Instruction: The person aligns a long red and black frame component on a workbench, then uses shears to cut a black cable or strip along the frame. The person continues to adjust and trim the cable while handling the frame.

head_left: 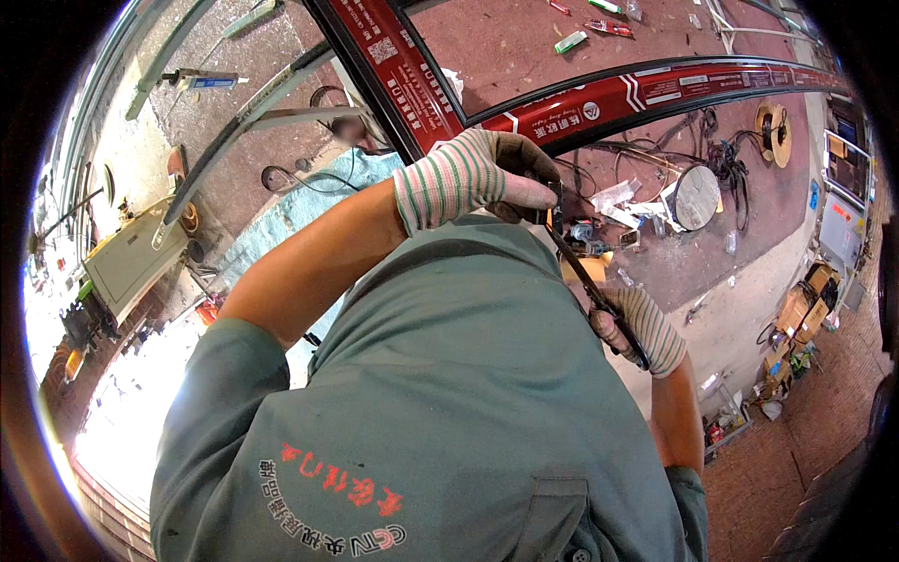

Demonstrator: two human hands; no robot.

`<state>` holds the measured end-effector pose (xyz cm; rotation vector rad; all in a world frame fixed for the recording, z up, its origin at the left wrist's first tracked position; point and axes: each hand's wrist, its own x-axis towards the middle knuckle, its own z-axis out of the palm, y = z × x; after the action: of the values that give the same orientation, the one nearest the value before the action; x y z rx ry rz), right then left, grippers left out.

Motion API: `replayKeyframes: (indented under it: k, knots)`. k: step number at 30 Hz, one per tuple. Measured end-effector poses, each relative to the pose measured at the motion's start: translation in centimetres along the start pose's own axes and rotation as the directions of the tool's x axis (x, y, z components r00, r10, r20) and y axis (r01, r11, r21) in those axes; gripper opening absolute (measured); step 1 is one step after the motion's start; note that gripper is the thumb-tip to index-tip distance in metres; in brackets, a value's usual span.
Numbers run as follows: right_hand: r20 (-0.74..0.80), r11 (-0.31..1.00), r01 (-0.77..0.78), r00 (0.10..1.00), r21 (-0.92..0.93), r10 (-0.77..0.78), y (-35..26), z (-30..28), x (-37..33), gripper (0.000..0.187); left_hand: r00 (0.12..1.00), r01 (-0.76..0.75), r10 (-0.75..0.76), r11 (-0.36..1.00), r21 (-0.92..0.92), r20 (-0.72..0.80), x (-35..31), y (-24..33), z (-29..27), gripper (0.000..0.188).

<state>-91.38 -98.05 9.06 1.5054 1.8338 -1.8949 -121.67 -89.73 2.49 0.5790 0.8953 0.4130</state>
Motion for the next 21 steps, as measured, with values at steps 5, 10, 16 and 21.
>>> replayKeyframes:
  k: [5,10,16,21]
  knots:
    - [0.021,0.993,-0.016,1.000,-0.114,0.019,-1.0,-0.3,0.3,0.032,0.999,0.036,-0.035,0.997,-0.062,0.011,0.3,-0.6,0.2,0.033]
    - [0.036,0.996,-0.007,0.999,-0.091,0.010,-0.3,-0.2,0.2,0.036,0.999,0.046,-0.045,0.996,-0.080,0.005,0.0,-0.4,0.2,0.032]
    - [0.061,0.982,0.059,0.997,-0.178,-0.049,-1.0,-0.5,0.5,0.023,0.999,0.054,-0.053,0.994,-0.098,0.011,0.3,-0.9,0.2,0.034]
    - [0.074,0.994,-0.007,0.997,-0.111,0.016,-1.6,-0.8,0.3,0.020,0.999,0.038,-0.036,0.995,-0.093,0.018,0.3,-0.8,0.1,0.034]
